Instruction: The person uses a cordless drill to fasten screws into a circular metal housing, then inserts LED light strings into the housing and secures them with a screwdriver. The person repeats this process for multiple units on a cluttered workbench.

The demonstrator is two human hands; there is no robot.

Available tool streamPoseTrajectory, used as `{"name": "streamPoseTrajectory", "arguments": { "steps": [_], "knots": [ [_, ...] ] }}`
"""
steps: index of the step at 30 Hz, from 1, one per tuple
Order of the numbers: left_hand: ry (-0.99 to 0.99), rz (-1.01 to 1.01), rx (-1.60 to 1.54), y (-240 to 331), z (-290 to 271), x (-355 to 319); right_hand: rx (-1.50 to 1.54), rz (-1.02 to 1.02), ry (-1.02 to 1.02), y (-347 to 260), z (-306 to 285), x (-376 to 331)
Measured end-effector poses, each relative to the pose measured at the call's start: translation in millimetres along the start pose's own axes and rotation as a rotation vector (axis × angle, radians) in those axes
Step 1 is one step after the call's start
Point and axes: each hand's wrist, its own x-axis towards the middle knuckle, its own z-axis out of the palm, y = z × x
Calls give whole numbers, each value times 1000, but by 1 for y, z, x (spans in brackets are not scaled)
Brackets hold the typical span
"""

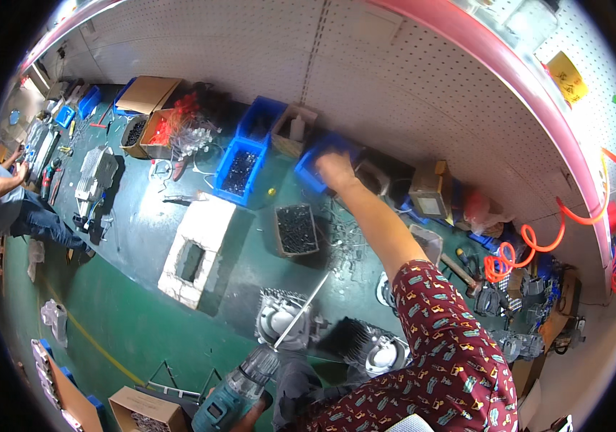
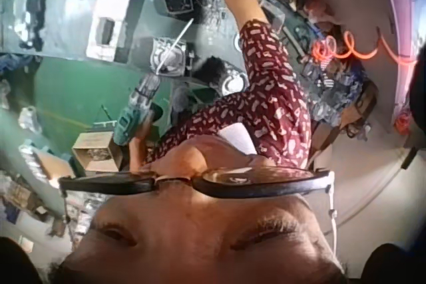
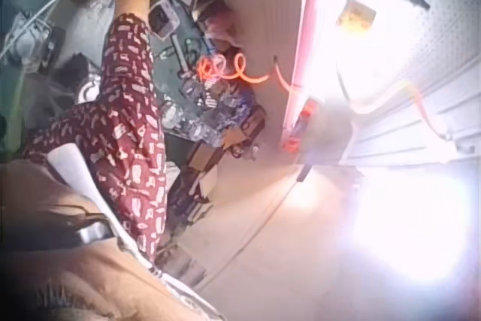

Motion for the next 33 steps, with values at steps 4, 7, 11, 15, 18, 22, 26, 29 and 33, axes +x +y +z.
{"name": "streamPoseTrajectory", "arguments": {
  "steps": [4,7,11,15,18,22,26,29,33],
  "knots": [
    [109,-179,174,26,-11,13,-30,65,-123,-6,22,26],
    [147,-249,362,-15,-19,11,3,53,-139,-7,29,30],
    [178,-143,492,-83,-26,6,24,30,-178,-8,27,32],
    [129,-132,363,-29,-20,24,17,5,-122,-5,29,29],
    [112,-103,291,-7,-23,27,-20,14,-91,-8,3,17],
    [50,-23,154,24,-23,26,498,109,180,-6,-53,-62],
    [-170,161,-155,76,0,41,1509,379,260,-8,-140,-201],
    [-202,224,-179,96,50,34,1875,424,315,-13,-192,-350],
    [-356,258,-61,84,145,81,2202,505,477,30,-155,-484]
  ]
}}
